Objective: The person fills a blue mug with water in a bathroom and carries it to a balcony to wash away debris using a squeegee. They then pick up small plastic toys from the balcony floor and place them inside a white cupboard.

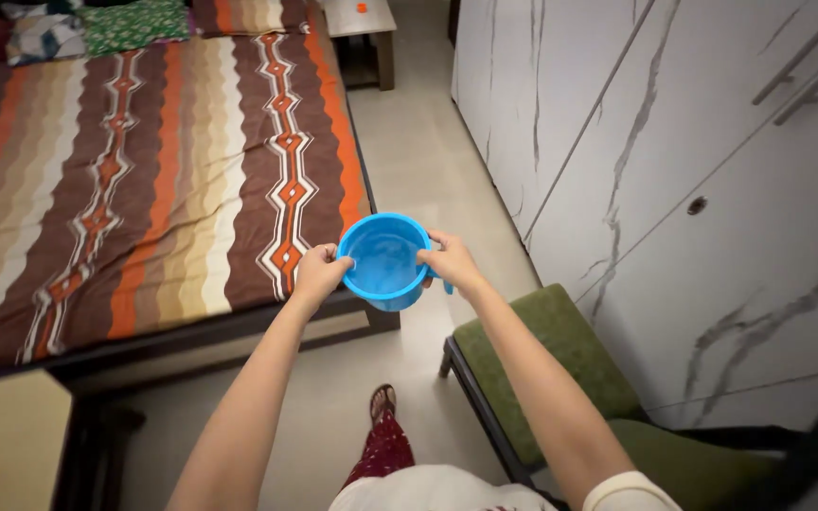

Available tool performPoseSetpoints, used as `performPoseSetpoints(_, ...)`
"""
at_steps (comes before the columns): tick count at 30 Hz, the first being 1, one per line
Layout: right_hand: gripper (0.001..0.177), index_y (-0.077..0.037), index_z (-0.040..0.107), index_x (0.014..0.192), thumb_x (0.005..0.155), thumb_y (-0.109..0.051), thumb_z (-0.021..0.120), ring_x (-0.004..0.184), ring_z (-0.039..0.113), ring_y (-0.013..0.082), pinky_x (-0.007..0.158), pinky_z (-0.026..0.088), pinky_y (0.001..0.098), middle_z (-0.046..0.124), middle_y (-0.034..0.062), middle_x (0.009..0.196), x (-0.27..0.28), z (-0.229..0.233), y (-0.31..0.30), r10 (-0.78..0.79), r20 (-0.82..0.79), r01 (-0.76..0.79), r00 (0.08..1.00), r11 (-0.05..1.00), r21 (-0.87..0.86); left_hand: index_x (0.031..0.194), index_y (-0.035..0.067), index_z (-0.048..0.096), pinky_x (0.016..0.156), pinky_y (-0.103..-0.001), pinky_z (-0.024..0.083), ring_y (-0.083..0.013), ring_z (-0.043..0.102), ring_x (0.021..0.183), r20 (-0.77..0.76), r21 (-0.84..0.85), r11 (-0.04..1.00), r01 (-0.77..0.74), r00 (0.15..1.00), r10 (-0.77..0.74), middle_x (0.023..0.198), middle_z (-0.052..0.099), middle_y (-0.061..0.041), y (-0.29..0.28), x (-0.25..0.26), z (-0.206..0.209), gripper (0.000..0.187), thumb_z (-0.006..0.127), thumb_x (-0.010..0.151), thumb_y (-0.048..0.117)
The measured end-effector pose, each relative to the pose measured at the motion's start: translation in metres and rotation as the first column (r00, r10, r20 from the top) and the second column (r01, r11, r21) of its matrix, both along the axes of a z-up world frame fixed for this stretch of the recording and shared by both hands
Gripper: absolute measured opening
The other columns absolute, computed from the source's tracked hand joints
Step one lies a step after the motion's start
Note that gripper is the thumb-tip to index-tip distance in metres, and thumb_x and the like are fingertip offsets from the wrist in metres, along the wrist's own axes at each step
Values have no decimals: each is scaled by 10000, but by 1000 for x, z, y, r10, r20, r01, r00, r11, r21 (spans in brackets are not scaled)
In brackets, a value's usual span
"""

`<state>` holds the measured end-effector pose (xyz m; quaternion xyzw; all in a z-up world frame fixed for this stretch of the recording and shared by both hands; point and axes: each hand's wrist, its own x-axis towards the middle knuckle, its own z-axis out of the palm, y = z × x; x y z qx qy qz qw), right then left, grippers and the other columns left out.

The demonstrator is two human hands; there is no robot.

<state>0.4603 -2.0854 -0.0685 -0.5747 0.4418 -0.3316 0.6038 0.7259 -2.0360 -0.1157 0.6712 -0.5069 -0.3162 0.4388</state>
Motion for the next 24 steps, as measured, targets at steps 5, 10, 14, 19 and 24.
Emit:
performPoseSetpoints(5,516,-62,665,1270,754,-70,657,510,678,197,515,557,316,734,115,747,37,29,-110,-77,-3,77,997,997,2,706,35,686,575,-306,478,-106,579,593,2,3,997,71,997,-71,629,644,-40,-141,45,10,156,715,759,179)
performPoseSetpoints(10,364,-30,546,1088,779,-113,719,546,701,211,536,560,321,723,150,727,60,44,-205,-144,-83,148,986,987,54,718,5,676,581,-328,498,-139,611,579,113,39,992,117,986,-120,624,651,-70,-264,80,27,195,710,759,192)
performPoseSetpoints(14,266,0,552,954,798,-126,727,551,700,215,532,562,326,701,160,703,69,45,-288,-122,-66,126,990,991,47,727,27,712,583,-298,497,-107,627,602,129,-55,987,151,981,-143,642,679,-34,-345,90,36,266,750,790,283)
performPoseSetpoints(19,198,-18,582,882,797,-129,722,548,711,202,529,576,319,709,136,713,77,36,-399,-83,-58,84,995,996,24,737,49,694,532,-287,459,-109,580,563,62,40,998,57,996,-59,628,641,-34,-435,91,51,427,780,842,454)
performPoseSetpoints(24,178,-44,594,905,802,-129,712,519,683,187,514,560,312,703,109,723,82,23,-524,-46,-4,47,999,998,43,698,63,601,519,-263,439,-92,531,554,-85,34,999,21,996,-18,627,577,1,-542,88,51,492,766,897,482)
